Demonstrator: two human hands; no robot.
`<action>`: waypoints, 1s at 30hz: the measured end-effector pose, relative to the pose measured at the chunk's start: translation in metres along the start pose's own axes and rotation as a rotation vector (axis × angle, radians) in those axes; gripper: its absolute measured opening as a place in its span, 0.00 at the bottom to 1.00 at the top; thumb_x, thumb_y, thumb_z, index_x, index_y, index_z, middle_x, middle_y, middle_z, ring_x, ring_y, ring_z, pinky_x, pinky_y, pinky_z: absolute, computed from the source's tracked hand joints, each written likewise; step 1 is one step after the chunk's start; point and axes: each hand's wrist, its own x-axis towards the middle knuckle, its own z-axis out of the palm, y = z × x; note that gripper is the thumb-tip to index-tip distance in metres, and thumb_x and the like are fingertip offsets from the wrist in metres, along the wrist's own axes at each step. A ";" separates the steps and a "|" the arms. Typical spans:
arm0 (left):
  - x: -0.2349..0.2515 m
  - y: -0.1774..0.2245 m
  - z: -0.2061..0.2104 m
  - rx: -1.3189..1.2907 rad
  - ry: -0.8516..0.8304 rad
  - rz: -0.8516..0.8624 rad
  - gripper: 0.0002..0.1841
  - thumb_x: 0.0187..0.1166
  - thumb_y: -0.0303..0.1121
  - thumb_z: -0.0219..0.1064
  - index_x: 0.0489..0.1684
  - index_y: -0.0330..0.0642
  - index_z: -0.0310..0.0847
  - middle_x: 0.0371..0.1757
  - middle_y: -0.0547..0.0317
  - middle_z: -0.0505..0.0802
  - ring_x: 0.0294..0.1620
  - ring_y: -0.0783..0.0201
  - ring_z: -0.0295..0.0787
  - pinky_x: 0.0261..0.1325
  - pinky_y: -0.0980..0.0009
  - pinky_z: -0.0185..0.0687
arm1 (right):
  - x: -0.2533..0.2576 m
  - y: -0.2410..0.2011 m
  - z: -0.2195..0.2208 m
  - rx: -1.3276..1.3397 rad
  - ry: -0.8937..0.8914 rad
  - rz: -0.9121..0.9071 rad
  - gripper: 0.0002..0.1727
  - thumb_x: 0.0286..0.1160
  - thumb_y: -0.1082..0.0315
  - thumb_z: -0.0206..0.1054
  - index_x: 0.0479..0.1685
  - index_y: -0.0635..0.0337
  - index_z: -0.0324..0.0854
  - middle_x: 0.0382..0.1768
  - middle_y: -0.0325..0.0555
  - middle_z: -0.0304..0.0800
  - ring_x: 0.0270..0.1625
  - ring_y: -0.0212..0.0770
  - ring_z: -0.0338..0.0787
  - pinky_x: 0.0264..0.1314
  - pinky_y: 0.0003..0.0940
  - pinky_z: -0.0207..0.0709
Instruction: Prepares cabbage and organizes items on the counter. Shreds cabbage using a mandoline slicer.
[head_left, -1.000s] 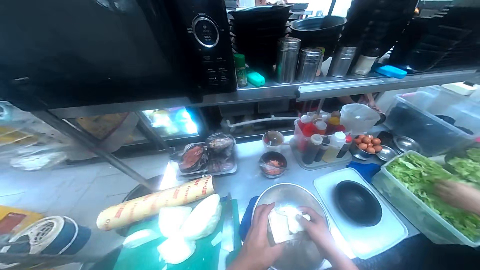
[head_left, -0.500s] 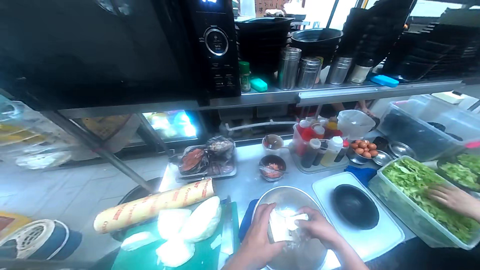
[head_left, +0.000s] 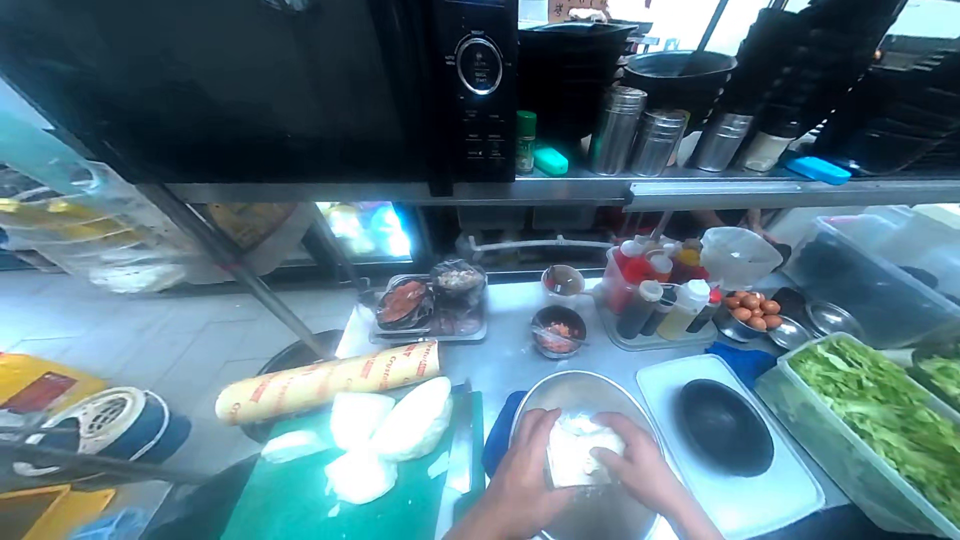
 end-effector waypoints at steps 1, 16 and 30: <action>0.000 -0.001 0.000 0.001 0.001 -0.001 0.57 0.51 0.55 0.88 0.90 0.54 0.61 0.80 0.54 0.74 0.79 0.62 0.74 0.76 0.62 0.82 | 0.001 0.000 -0.001 0.006 -0.009 0.006 0.30 0.64 0.47 0.81 0.70 0.38 0.83 0.65 0.29 0.88 0.67 0.27 0.86 0.73 0.38 0.84; 0.003 0.003 0.004 0.002 0.012 -0.037 0.57 0.51 0.54 0.88 0.90 0.55 0.60 0.79 0.57 0.74 0.78 0.65 0.74 0.74 0.64 0.83 | 0.006 -0.010 -0.008 0.224 -0.090 0.110 0.31 0.59 0.61 0.85 0.67 0.38 0.81 0.61 0.28 0.90 0.60 0.28 0.91 0.63 0.37 0.90; 0.009 -0.004 0.005 -0.069 0.043 -0.034 0.61 0.47 0.53 0.90 0.91 0.53 0.57 0.81 0.57 0.74 0.81 0.63 0.71 0.80 0.61 0.78 | 0.002 0.025 0.003 0.157 -0.126 0.216 0.26 0.64 0.59 0.81 0.64 0.41 0.80 0.56 0.35 0.91 0.52 0.33 0.93 0.57 0.43 0.91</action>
